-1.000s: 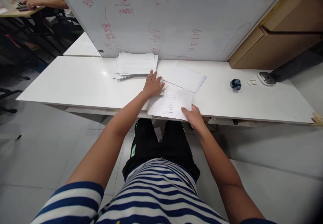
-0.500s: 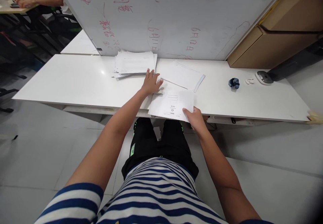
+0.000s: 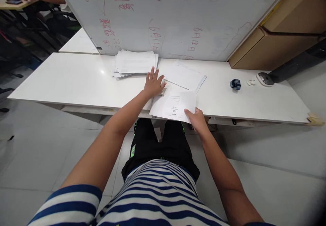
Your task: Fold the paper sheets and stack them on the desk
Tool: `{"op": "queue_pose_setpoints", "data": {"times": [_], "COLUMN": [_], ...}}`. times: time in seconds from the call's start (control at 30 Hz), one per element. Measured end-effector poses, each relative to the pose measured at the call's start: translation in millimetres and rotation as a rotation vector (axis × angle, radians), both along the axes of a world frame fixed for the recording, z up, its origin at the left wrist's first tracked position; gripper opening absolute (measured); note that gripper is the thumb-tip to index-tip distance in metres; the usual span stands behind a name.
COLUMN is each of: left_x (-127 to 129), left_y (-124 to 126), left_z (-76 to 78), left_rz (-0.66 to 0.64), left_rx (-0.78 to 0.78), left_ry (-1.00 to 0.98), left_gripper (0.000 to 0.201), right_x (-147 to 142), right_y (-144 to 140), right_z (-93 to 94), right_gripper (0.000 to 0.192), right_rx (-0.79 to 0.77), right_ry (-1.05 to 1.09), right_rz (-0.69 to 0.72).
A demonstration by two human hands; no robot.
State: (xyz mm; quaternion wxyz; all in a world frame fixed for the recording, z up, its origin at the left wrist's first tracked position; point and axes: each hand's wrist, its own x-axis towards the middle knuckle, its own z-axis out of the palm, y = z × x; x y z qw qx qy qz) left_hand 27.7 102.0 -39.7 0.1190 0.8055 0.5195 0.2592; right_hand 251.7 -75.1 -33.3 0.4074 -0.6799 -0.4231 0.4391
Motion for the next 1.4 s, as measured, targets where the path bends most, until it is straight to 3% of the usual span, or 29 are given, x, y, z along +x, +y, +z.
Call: {"op": "queue_pose_setpoints", "data": {"times": [0.5,0.8,1.2,1.4], "left_x": [-11,-8,-9,1], "left_y": [6,-6,-2,-11], "left_z": [-2.3,16.3,8.0,19.1], "left_rz": [0.046,0.074,0.078,0.245], "left_rx": [-0.088,-0.184,-0.101,-0.013], "left_ry": [-0.055,0.074,0.09,0.022], "left_gripper": [0.067,0.066,0.064,0.045], "right_x": [2,12,67,70], "right_y": [0,-10,-38,-37], "right_z": [-4.9,-4.1,-13.7,-18.2], "right_gripper": [0.037,0.041,0.042,0.044], "right_rx": [0.028,0.028,0.113,0.15], "right_ry": [-0.034,-0.069,-0.091,-0.068], "right_rz": [0.0,-0.049,-0.287,-0.301]}}
